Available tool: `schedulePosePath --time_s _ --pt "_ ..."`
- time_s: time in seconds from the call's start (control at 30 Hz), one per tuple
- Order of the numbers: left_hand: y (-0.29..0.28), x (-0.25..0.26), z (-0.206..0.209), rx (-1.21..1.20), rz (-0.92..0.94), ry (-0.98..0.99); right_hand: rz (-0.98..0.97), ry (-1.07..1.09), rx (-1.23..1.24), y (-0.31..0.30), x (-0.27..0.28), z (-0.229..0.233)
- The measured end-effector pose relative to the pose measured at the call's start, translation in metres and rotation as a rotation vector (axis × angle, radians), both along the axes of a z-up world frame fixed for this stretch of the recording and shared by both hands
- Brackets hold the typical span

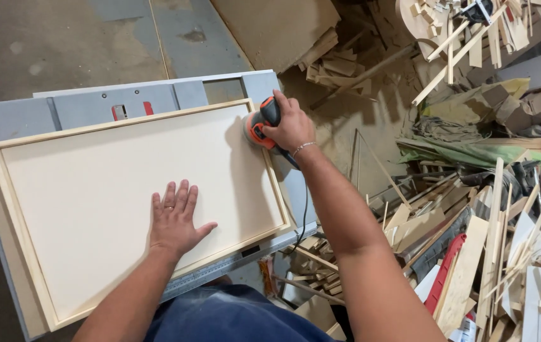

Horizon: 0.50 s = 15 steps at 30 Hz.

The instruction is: Sanding the edges and corners of a wooden frame using a handheld orbital sander on a workbench.

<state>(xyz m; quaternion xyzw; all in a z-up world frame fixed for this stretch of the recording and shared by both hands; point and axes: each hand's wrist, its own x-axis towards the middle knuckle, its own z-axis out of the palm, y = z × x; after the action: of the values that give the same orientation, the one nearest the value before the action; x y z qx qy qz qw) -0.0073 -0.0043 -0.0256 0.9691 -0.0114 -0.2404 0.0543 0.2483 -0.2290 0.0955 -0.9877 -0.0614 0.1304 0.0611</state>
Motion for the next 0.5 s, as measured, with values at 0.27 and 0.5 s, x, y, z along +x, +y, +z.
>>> schedulePosePath --time_s 0.27,0.5 --pt "-0.001 -0.001 -0.004 0.001 0.008 -0.002 -0.023 -0.021 -0.013 0.014 0.065 -0.028" --pt "-0.003 -0.004 -0.024 0.124 -0.041 -0.11 -0.007 0.014 0.071 0.029 0.07 -0.001"
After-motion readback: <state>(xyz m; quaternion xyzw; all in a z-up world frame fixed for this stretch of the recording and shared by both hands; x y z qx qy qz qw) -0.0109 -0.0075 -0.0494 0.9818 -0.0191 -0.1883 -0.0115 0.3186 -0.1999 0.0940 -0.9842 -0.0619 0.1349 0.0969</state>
